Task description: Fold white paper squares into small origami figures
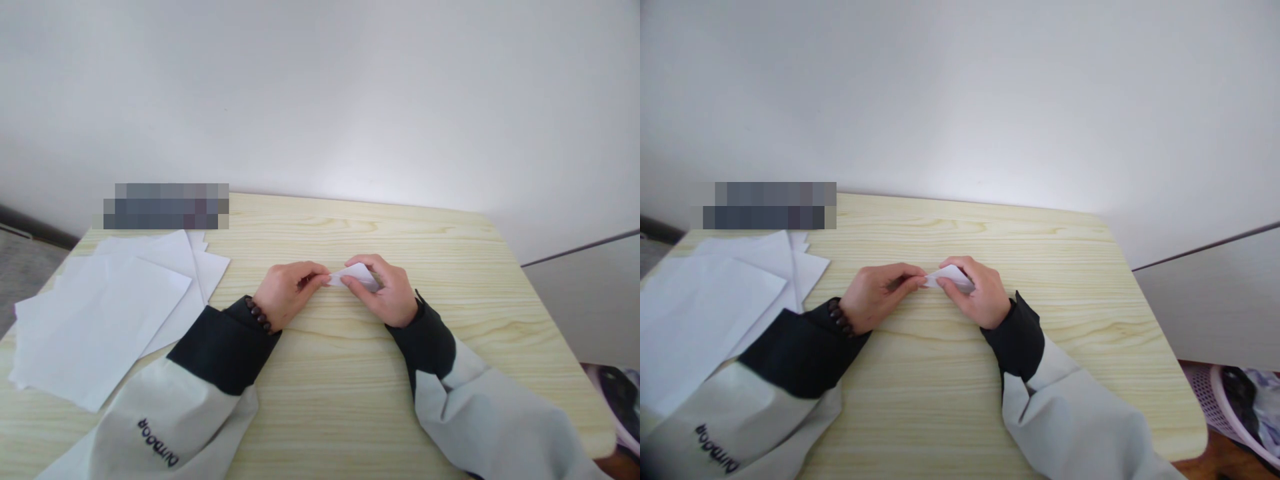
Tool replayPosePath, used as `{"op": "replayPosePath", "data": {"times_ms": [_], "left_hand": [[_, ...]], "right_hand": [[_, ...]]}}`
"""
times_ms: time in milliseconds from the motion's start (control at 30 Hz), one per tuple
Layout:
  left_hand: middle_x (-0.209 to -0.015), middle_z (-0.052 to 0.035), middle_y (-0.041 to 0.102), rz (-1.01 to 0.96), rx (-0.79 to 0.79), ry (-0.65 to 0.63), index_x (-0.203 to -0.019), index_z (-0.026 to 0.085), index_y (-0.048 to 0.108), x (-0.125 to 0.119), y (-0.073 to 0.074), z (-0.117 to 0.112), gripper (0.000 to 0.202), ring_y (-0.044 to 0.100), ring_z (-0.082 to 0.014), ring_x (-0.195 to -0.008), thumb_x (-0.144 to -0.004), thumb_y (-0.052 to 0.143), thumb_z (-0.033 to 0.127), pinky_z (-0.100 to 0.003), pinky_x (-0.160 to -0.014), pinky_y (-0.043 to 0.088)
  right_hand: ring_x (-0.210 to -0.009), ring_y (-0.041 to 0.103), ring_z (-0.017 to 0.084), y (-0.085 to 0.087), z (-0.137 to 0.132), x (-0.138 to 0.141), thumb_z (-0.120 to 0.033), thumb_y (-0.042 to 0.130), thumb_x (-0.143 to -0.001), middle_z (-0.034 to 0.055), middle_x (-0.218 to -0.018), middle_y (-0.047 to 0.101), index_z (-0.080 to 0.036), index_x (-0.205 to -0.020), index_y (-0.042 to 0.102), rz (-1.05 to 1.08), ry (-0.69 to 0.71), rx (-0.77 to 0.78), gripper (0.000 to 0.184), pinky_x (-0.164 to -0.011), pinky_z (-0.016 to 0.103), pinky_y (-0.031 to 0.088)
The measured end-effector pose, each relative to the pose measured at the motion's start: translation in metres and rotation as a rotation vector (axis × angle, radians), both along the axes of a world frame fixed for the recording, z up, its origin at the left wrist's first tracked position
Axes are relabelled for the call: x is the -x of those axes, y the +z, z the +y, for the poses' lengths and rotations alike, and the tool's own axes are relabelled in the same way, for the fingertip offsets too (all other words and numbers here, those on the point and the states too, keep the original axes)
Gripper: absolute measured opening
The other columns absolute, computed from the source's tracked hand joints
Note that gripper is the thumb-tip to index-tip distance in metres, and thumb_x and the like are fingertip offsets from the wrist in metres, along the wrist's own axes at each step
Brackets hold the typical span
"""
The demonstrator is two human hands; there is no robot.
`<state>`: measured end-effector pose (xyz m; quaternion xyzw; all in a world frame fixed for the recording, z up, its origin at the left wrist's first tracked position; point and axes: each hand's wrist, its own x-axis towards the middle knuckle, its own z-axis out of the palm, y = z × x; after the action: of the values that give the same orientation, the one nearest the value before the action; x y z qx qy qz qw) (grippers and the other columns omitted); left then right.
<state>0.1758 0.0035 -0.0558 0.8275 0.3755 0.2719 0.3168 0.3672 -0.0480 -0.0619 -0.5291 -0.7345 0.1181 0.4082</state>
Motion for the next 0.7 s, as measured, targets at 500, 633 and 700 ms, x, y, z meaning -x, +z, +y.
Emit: {"op": "replayPosePath", "data": {"times_ms": [500, 633, 700], "left_hand": [[-0.064, 0.0007, 0.066, 0.006, 0.12, 0.018, -0.079, 0.017, 0.069, -0.0007, 0.0033, -0.0025, 0.024, 0.054, -0.0105, -0.055, -0.079, 0.056, 0.038, -0.021, -0.055, 0.041], [-0.061, 0.0008, 0.065, -0.021, 0.124, 0.031, -0.075, 0.017, 0.069, -0.0011, 0.0051, -0.004, 0.022, 0.053, -0.0106, -0.053, -0.078, 0.058, 0.036, -0.021, -0.054, 0.041], [-0.059, 0.001, 0.065, -0.036, 0.123, 0.038, -0.073, 0.017, 0.069, -0.0016, 0.006, -0.0045, 0.021, 0.053, -0.0103, -0.052, -0.077, 0.059, 0.035, -0.021, -0.053, 0.041]], "right_hand": [[-0.071, 0.065, 0.014, -0.0008, -0.0004, -0.0007, -0.03, 0.06, -0.08, 0.0015, -0.085, 0.069, -0.021, -0.095, 0.059, 0.023, 0.003, 0.033, 0.018, -0.066, 0.023, 0.051], [-0.069, 0.065, 0.015, 0.0002, -0.0002, -0.0002, -0.032, 0.06, -0.08, 0.0018, -0.084, 0.069, -0.022, -0.094, 0.059, 0.013, -0.007, 0.049, 0.017, -0.065, 0.025, 0.051], [-0.068, 0.065, 0.015, 0.0006, -0.0001, 0.0, -0.032, 0.06, -0.08, 0.0017, -0.084, 0.07, -0.022, -0.094, 0.059, 0.01, -0.004, 0.049, 0.017, -0.065, 0.025, 0.051]]}}
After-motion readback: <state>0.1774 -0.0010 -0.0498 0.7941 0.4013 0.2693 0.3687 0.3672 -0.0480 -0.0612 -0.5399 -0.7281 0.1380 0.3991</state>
